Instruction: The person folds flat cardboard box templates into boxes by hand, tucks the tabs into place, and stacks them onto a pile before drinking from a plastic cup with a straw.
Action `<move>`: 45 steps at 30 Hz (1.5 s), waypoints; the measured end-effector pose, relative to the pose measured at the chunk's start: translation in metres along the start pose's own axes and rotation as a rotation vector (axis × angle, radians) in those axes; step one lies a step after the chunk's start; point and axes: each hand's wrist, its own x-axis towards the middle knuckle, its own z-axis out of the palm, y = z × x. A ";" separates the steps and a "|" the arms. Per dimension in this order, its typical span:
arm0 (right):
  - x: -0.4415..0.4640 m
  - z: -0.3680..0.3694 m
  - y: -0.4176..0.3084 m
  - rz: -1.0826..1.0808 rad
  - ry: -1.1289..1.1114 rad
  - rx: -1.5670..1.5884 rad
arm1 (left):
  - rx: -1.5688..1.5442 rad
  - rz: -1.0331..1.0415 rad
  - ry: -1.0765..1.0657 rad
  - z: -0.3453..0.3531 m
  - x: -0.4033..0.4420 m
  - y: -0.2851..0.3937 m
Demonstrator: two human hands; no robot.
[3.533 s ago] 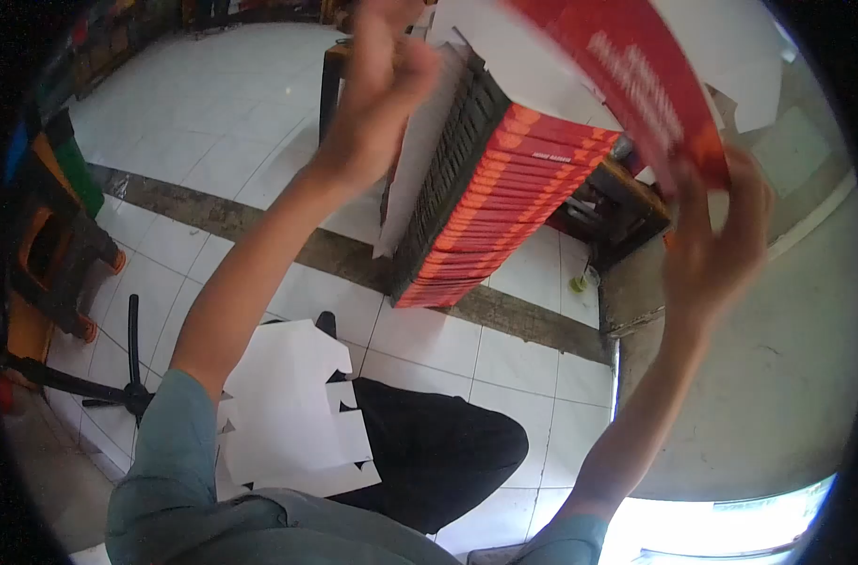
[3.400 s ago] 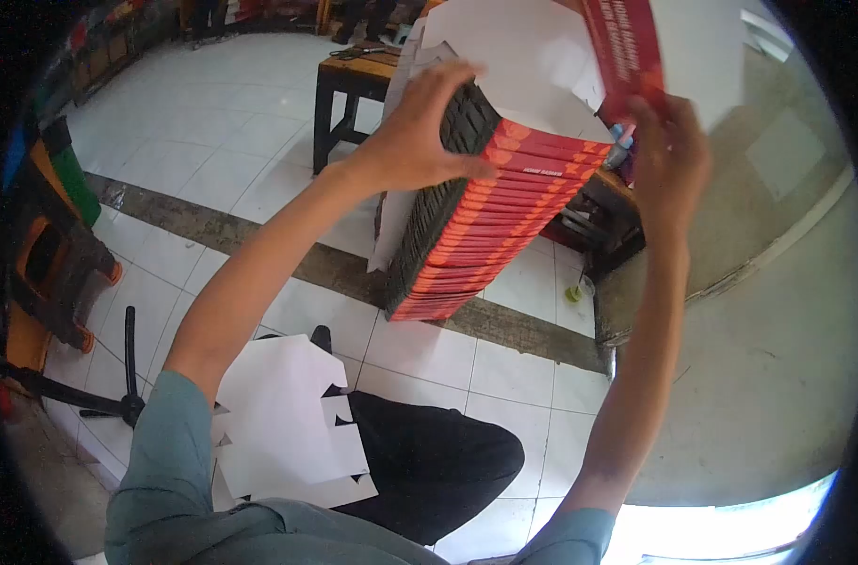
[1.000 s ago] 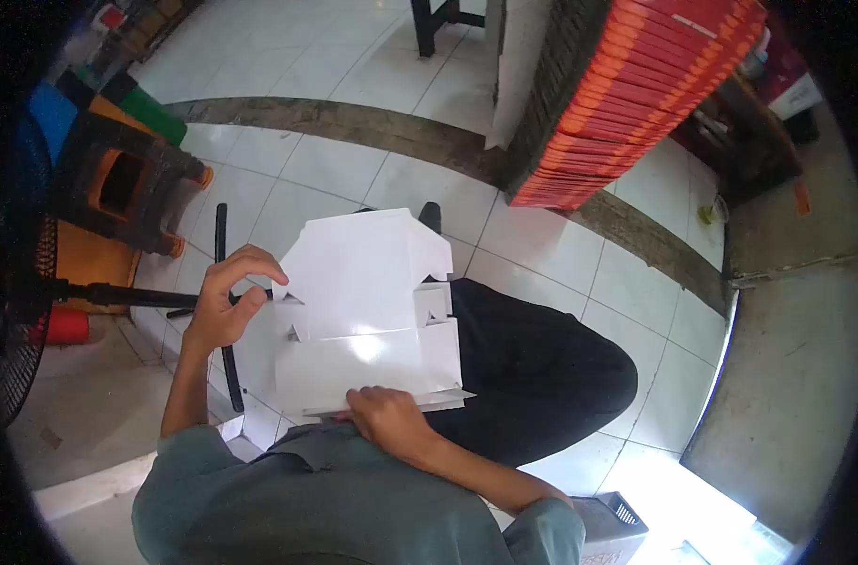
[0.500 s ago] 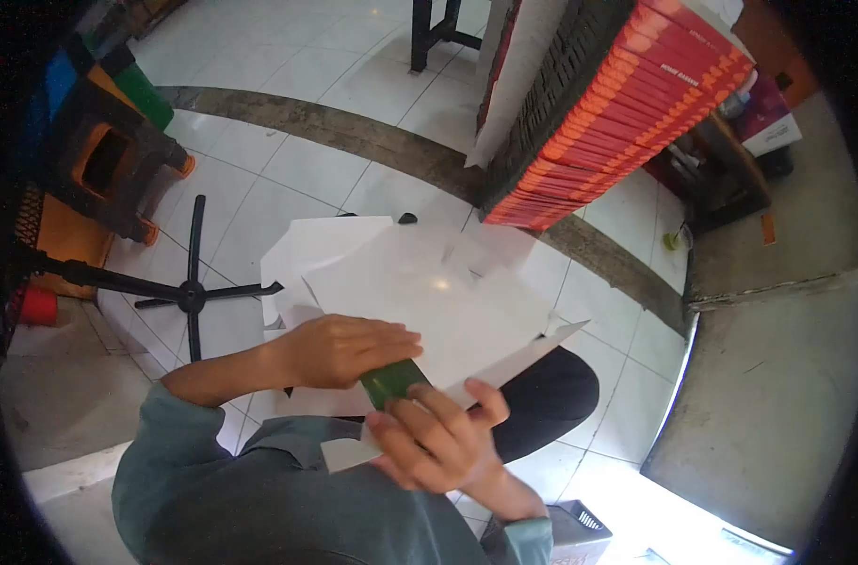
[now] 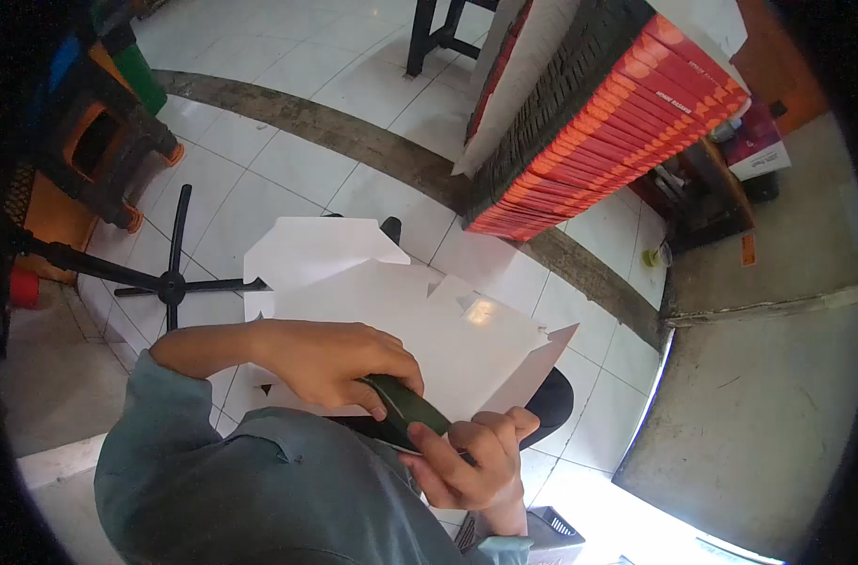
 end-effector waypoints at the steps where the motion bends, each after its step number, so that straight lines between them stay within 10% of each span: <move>1: 0.001 -0.001 0.000 -0.005 0.001 0.001 | -0.124 -0.076 -0.030 -0.007 0.000 0.008; 9: 0.003 0.010 0.011 0.183 0.196 -0.322 | -0.276 -0.213 0.122 0.002 0.009 0.008; 15: 0.021 -0.001 0.018 0.190 -0.277 0.023 | -0.372 -0.157 0.268 0.002 0.016 0.021; 18: 0.016 0.017 0.018 0.149 0.145 -0.306 | -0.318 -0.142 0.392 0.008 0.022 0.013; 23: 0.001 0.044 -0.001 -0.080 -0.085 -0.244 | -0.852 -0.010 0.538 0.009 0.039 0.013; 29: 0.017 0.052 0.013 -0.133 0.623 0.134 | -1.194 0.186 0.695 0.015 0.049 0.016; 35: 0.004 0.021 0.010 -0.058 0.225 -0.048 | -0.942 0.120 0.690 0.026 0.040 0.019; 45: 0.001 0.033 0.011 0.204 0.363 -0.118 | -0.753 0.370 0.670 0.050 0.043 -0.002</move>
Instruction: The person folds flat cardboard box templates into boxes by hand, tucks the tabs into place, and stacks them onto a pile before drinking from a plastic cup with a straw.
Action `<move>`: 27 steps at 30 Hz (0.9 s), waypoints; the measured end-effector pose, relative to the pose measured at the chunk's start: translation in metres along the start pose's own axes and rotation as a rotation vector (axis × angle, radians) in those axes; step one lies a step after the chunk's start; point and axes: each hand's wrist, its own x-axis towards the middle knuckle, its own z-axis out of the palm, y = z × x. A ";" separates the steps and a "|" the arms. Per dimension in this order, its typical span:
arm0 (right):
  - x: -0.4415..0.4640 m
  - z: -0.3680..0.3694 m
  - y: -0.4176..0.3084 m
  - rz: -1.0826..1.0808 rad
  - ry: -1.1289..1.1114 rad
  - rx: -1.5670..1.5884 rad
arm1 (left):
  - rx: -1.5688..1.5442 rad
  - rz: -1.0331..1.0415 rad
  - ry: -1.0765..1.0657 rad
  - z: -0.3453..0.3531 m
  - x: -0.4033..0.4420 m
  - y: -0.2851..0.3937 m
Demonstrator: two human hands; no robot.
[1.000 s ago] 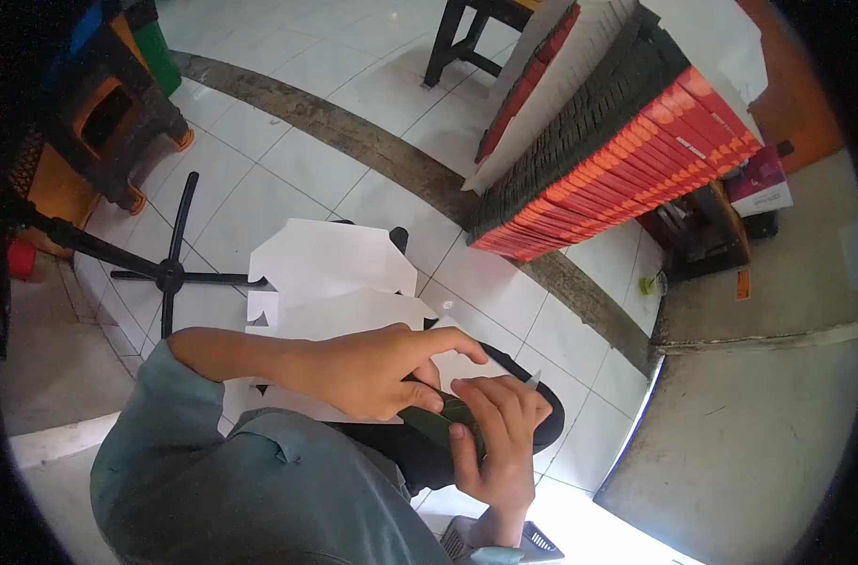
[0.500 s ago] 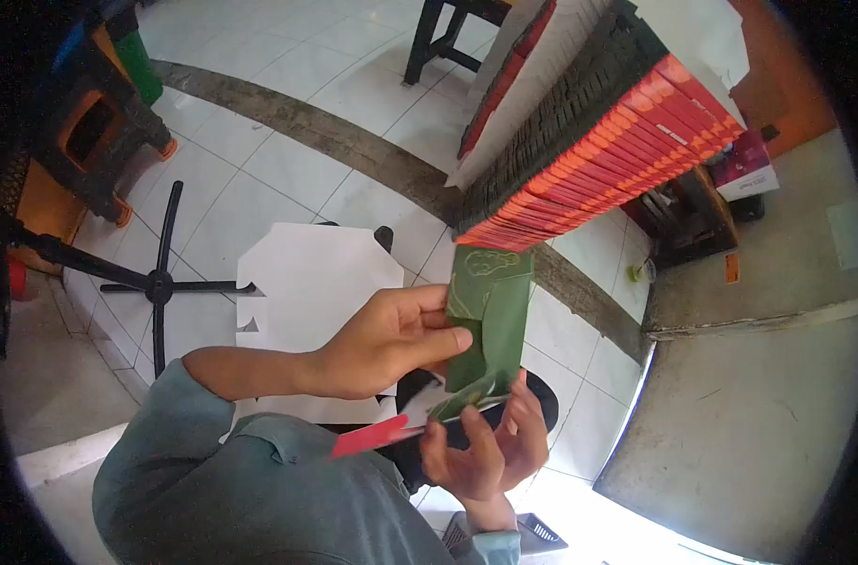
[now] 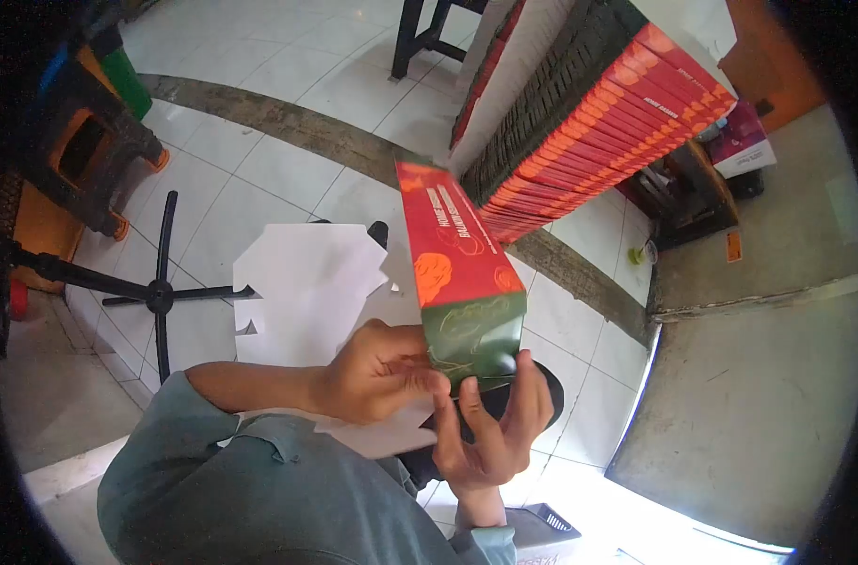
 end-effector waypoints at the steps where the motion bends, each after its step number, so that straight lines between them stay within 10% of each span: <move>1: -0.001 -0.002 0.002 -0.050 -0.067 -0.068 | 0.184 -0.029 -0.007 -0.006 -0.002 -0.001; 4: 0.001 -0.002 0.004 0.225 0.126 0.525 | 0.652 -0.009 -0.062 -0.015 -0.011 -0.003; 7: 0.034 -0.002 0.000 0.268 0.239 0.552 | 0.939 0.519 -0.458 -0.020 -0.023 -0.036; 9: 0.040 -0.001 -0.003 0.200 0.276 0.579 | 1.026 0.504 -0.568 -0.032 -0.033 -0.056; 11: 0.042 -0.002 -0.018 0.633 0.124 0.491 | 1.037 0.404 -0.709 -0.046 -0.036 -0.055; 16: 0.007 0.026 0.016 0.305 -0.231 0.554 | 1.194 0.480 -0.693 -0.064 -0.049 -0.067; 21: 0.010 0.056 0.057 0.785 -0.261 0.348 | 1.201 0.477 -0.739 -0.060 -0.082 -0.093; 27: -0.027 0.051 0.061 0.634 -0.030 0.594 | 0.702 0.019 -0.488 -0.084 -0.074 -0.080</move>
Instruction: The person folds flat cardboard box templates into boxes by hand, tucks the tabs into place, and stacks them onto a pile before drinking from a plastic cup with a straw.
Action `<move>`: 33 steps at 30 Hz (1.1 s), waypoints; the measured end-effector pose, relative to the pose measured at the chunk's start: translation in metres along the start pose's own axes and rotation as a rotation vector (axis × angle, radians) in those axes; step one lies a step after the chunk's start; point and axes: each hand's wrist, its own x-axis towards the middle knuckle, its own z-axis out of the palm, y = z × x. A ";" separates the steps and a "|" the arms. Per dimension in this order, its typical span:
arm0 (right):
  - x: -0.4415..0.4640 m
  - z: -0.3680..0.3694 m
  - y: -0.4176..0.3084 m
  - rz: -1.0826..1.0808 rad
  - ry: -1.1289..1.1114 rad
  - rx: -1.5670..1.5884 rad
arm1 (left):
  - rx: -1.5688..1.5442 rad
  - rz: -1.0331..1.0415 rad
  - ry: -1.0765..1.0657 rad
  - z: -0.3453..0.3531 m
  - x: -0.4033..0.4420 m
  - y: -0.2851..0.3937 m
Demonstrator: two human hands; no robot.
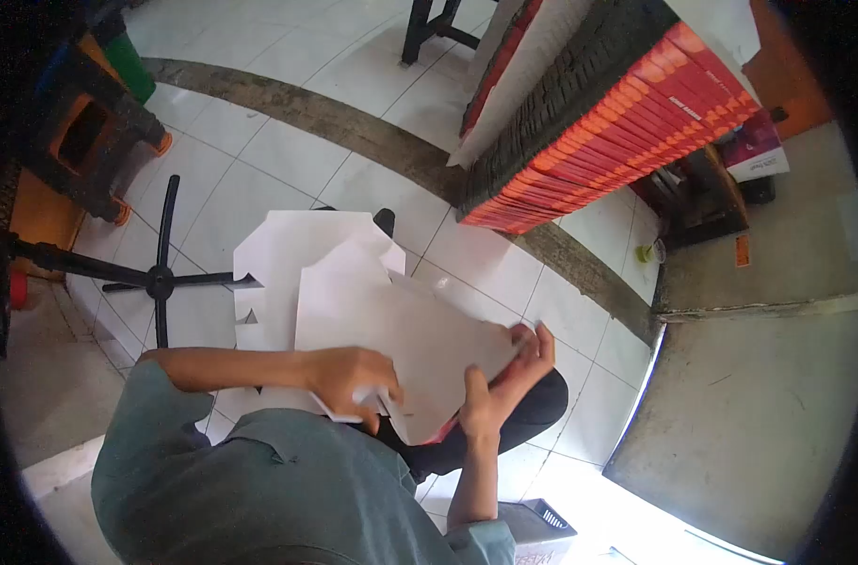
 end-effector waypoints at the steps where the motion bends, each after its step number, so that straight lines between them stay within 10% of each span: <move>1: -0.008 -0.001 -0.004 -0.120 0.029 0.064 | -0.303 -0.277 0.073 -0.004 0.002 -0.003; 3: -0.024 0.008 -0.020 -0.409 -0.037 -0.048 | -1.016 -0.557 0.439 -0.029 0.021 0.000; 5: -0.029 0.010 -0.027 -0.734 -0.233 -0.293 | -0.964 -0.615 0.452 -0.048 0.047 0.019; 11: -0.036 0.020 -0.044 -0.691 0.133 -0.695 | -1.406 -0.501 0.508 -0.010 0.081 0.085; 17: -0.033 -0.009 -0.050 -0.674 -0.173 -0.612 | -1.502 -0.507 0.545 -0.005 0.088 0.090; 27: -0.032 0.028 -0.058 -0.473 0.093 -0.866 | -0.624 -0.252 0.590 0.020 0.088 0.088; 33: -0.022 0.016 -0.061 -0.245 0.214 -0.128 | 0.065 0.120 0.751 -0.007 0.073 0.084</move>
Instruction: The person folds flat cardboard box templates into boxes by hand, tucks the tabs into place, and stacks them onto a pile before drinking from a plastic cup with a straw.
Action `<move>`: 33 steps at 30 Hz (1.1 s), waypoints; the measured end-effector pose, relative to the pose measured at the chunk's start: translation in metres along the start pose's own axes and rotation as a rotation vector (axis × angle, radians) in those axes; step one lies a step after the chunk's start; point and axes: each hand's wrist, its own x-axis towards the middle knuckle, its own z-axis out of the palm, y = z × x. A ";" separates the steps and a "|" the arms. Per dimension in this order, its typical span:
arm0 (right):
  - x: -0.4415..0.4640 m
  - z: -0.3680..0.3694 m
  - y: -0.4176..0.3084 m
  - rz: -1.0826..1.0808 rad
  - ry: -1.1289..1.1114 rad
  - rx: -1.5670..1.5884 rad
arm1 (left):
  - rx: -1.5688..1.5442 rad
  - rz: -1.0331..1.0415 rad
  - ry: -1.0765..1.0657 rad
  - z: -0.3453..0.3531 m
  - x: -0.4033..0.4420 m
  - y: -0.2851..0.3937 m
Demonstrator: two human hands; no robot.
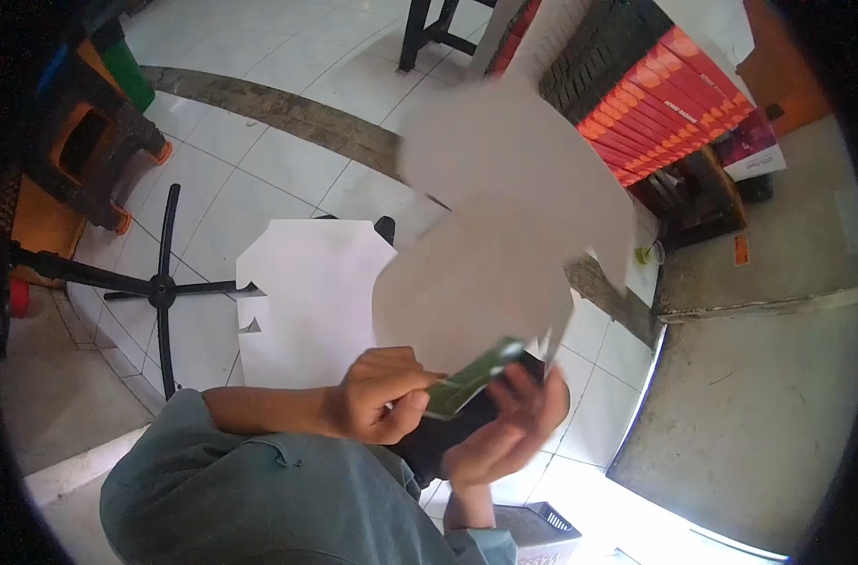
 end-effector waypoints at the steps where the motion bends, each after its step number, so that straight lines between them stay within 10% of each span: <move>1: 0.010 0.000 0.001 0.001 0.111 0.078 | 0.018 0.048 -0.066 -0.010 0.002 0.005; 7: 0.029 -0.030 0.014 -0.040 -0.118 0.096 | 0.046 0.079 -0.095 -0.019 0.028 0.031; 11: 0.017 -0.015 -0.001 -0.154 -0.146 0.008 | -0.144 -0.370 -0.019 -0.031 0.045 0.043; 13: 0.020 -0.007 -0.010 -0.062 -0.093 -0.019 | 0.013 0.108 -0.106 -0.030 0.051 0.041; 22: 0.016 -0.024 -0.018 -0.097 -0.484 -0.023 | -0.086 0.274 -0.248 -0.025 0.046 0.046; 31: 0.064 -0.055 -0.015 -0.570 0.225 -0.155 | 0.371 0.458 -0.083 -0.055 0.093 0.038; 33: 0.083 -0.068 -0.018 -0.679 0.289 -0.314 | -0.029 0.189 -0.058 -0.055 0.103 0.023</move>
